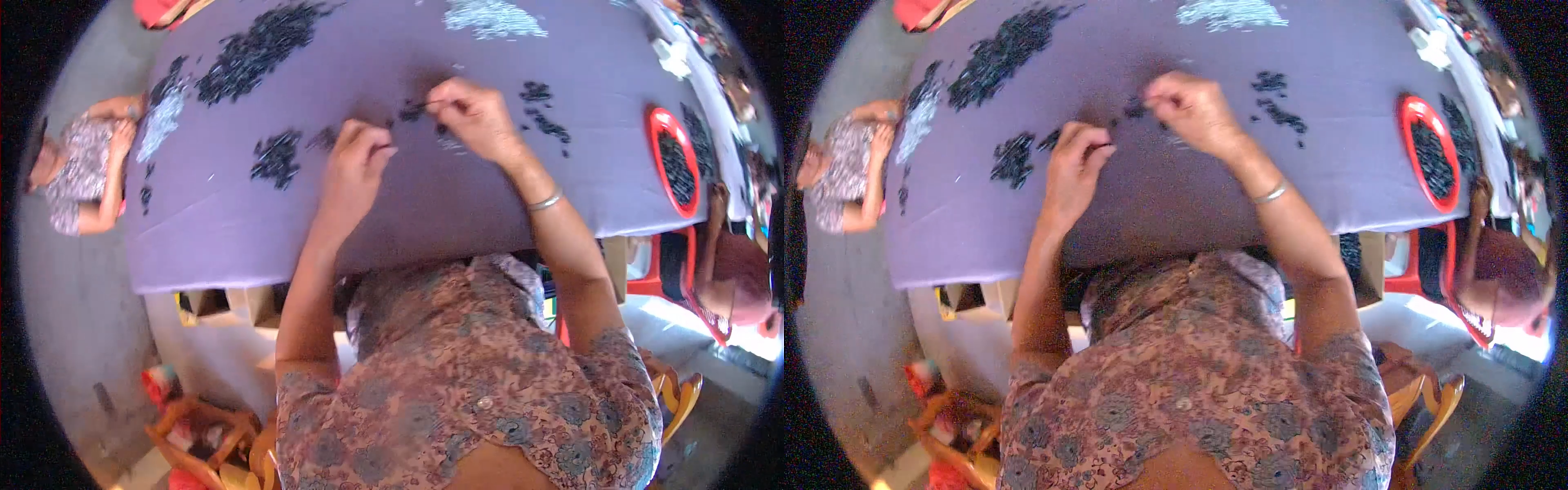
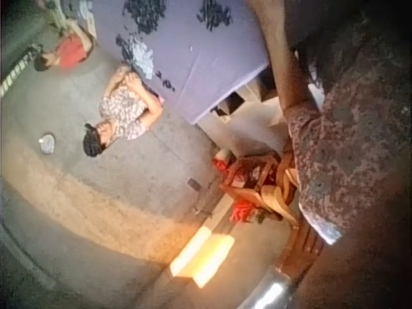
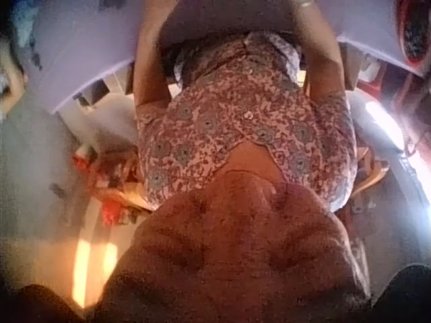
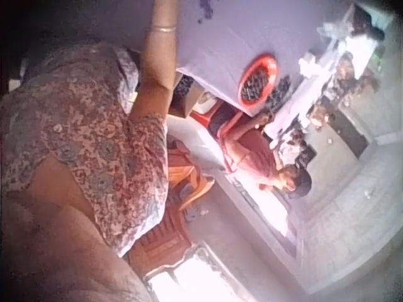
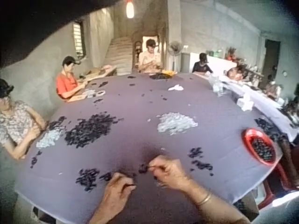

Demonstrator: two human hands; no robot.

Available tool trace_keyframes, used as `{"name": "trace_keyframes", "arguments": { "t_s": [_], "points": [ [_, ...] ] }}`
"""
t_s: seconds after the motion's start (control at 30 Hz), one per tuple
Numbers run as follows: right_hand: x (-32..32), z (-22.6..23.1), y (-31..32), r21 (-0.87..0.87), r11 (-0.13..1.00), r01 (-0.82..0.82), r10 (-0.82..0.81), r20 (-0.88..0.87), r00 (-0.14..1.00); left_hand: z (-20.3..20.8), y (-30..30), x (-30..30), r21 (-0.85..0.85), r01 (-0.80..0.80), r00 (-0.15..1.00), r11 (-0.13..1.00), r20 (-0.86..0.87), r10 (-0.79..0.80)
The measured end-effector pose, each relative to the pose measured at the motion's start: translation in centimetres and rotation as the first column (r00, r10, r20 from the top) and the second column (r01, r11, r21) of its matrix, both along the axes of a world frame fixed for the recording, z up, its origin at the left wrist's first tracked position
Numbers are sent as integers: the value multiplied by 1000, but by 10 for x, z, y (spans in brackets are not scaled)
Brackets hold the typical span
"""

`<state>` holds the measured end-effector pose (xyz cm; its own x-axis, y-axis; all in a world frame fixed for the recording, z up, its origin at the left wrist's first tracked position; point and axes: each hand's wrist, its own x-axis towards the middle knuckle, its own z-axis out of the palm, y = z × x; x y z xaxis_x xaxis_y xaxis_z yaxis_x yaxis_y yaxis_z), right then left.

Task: The person assembles small black plastic components by hand at a table.

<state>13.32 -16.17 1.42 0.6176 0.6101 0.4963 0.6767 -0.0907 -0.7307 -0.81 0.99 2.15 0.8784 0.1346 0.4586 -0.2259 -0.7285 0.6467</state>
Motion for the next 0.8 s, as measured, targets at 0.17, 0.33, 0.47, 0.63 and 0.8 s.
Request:
{"name": "trace_keyframes", "arguments": {
  "t_s": [0.17, 0.33, 0.47, 0.63, 0.8],
  "points": [
    [-16, -5, 15, 75, 997, 3, -27, 316, 948, -9, 3, -4, -211, -12, 1000, 977, -8, 10],
    [-34, -4, 23, -32, 999, -11, 23, 396, 918, -17, 5, -7, -471, -76, 974, 879, -225, -37],
    [-38, -4, 30, -237, 966, 102, 47, 549, 835, -14, -1, -6, -473, -60, 982, 879, -184, -32],
    [-29, -17, 37, -256, 964, 75, 119, 662, 740, -19, -3, 0, -453, -80, 984, 888, -181, -4],
    [-35, -15, 47, -228, 954, 194, 50, 762, 645, -26, 10, -1, -373, -93, 971, 923, -240, 1]
  ]
}}
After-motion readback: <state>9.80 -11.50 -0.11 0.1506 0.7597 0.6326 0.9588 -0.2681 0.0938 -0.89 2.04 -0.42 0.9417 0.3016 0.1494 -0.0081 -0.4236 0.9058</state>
